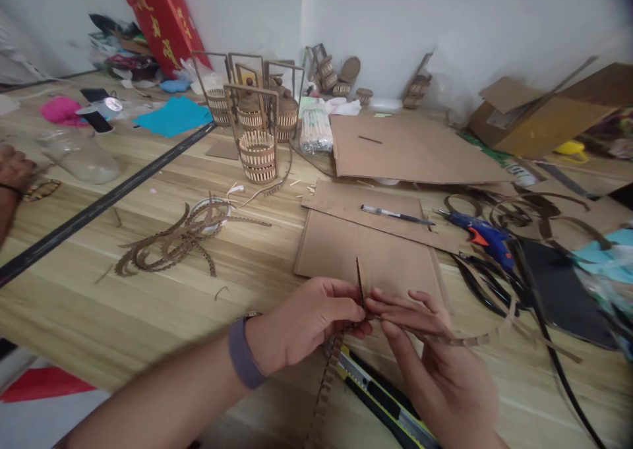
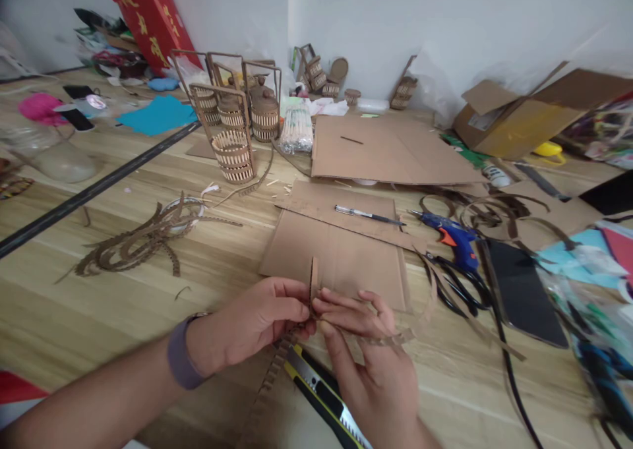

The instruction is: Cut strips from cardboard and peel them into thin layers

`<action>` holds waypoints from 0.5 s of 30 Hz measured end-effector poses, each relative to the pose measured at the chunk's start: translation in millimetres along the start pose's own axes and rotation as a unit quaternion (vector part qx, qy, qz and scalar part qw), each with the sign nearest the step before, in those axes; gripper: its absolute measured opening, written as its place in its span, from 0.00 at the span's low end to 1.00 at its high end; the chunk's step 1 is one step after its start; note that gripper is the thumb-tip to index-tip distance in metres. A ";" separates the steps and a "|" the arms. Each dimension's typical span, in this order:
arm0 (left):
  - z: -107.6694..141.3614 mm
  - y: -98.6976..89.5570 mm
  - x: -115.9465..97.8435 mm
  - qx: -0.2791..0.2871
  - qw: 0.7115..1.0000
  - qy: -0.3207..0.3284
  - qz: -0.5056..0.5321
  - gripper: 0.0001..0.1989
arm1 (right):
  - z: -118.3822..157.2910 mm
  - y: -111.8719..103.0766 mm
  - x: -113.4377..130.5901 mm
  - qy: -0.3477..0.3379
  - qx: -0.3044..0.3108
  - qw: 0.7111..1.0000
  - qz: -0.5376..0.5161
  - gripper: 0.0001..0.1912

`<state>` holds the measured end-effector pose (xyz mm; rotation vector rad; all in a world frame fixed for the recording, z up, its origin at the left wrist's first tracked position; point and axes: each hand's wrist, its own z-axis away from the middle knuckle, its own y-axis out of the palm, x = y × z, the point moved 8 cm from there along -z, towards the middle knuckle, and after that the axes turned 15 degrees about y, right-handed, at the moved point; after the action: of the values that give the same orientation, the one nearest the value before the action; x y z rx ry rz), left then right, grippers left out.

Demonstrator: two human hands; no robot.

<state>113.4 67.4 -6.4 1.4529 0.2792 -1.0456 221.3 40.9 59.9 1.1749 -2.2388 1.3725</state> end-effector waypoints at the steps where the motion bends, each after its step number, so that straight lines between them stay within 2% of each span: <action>1: -0.1 0.4 -0.3 0.001 1.000 0.000 0.000 0.08 | -0.1 -0.2 0.4 -0.003 -0.001 1.000 0.000 0.05; 15: 1.3 -1.3 0.9 0.000 0.994 -0.007 -0.108 0.06 | 2.9 3.4 -1.2 0.012 0.003 1.000 0.015 0.05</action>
<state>112.5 66.2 -7.7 1.4374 0.4326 -1.2285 220.1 39.9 55.6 1.1257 -2.2463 1.3974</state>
